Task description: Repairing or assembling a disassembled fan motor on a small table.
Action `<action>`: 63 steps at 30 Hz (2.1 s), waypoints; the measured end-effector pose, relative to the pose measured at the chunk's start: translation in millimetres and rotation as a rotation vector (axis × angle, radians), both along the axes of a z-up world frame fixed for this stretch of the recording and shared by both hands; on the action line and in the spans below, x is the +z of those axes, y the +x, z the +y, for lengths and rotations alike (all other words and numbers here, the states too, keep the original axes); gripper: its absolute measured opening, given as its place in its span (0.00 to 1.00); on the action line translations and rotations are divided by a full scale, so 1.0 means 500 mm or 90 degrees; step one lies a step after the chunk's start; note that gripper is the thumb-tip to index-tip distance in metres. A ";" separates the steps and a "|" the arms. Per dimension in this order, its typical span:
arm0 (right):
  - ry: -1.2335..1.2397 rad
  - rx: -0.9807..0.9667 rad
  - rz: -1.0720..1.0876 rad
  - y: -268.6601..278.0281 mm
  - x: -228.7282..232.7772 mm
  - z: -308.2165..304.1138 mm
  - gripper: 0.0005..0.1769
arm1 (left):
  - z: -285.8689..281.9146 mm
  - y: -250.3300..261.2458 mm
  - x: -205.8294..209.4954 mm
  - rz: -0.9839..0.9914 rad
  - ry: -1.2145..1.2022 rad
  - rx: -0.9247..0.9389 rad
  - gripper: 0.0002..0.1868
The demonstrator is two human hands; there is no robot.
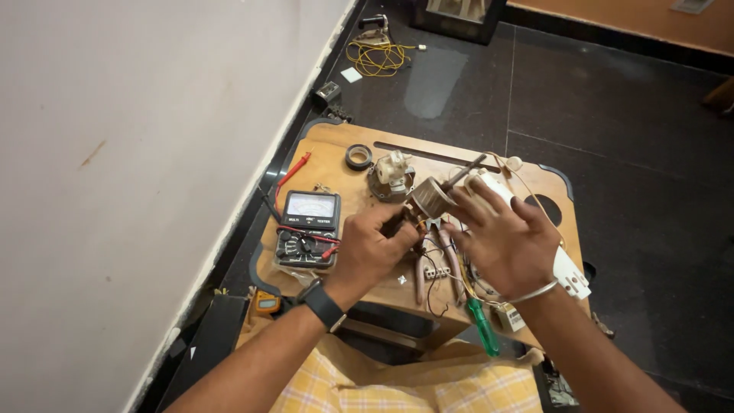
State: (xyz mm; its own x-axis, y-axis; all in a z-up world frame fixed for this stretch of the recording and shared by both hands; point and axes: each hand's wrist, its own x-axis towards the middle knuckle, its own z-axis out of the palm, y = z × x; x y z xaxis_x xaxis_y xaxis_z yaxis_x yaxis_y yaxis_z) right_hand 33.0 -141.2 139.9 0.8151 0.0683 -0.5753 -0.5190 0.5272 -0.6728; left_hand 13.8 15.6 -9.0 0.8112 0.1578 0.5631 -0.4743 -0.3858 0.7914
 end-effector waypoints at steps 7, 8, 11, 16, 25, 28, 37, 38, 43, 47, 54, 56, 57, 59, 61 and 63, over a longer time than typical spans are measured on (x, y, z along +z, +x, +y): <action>0.528 0.317 -0.409 0.206 -0.460 -0.253 0.24 | -0.015 -0.009 0.012 0.082 0.004 -0.004 0.18; 0.301 0.224 -0.330 0.179 -0.399 -0.225 0.24 | -0.017 -0.009 0.009 0.078 -0.003 -0.008 0.17; 0.049 0.216 -0.289 0.107 -0.248 -0.131 0.25 | -0.025 -0.018 0.021 0.137 -0.011 -0.016 0.17; -0.038 0.331 -0.364 0.093 -0.270 -0.110 0.24 | -0.046 -0.025 -0.003 0.072 0.030 -0.011 0.18; -0.098 0.024 -0.118 0.108 -0.188 -0.110 0.23 | 0.029 0.026 -0.017 0.136 0.040 -0.014 0.26; -0.072 -0.081 -0.114 0.154 -0.221 -0.171 0.23 | 0.051 0.030 -0.007 0.283 -0.013 0.039 0.25; -0.601 0.368 -0.121 0.171 -0.249 -0.189 0.26 | 0.035 -0.001 0.015 0.363 0.406 -0.046 0.46; -0.738 0.452 -0.140 0.158 -0.241 -0.172 0.26 | 0.035 0.000 0.010 0.366 0.419 -0.047 0.45; -0.970 0.593 -0.117 0.138 -0.237 -0.137 0.29 | 0.021 0.003 -0.014 0.357 0.486 -0.057 0.35; -1.034 0.644 -0.175 0.137 -0.242 -0.134 0.34 | 0.005 -0.006 -0.003 0.412 0.472 -0.083 0.32; -1.062 0.628 -0.303 0.154 -0.284 -0.157 0.35 | -0.009 -0.009 -0.066 0.211 0.402 0.037 0.48; -1.049 0.621 -0.296 0.149 -0.277 -0.148 0.33 | -0.007 0.012 -0.078 0.187 0.415 0.040 0.50; -1.036 0.621 -0.290 0.146 -0.275 -0.146 0.32 | -0.007 0.023 -0.087 0.168 0.424 0.045 0.51; -1.052 0.637 -0.304 0.147 -0.282 -0.153 0.30 | -0.002 0.039 -0.097 0.206 0.390 0.013 0.53; -1.066 0.647 -0.328 0.152 -0.282 -0.153 0.29 | 0.007 0.052 -0.102 0.237 0.362 -0.012 0.54; -1.068 0.642 -0.336 0.153 -0.277 -0.154 0.32 | 0.011 0.057 -0.105 0.213 0.246 -0.033 0.54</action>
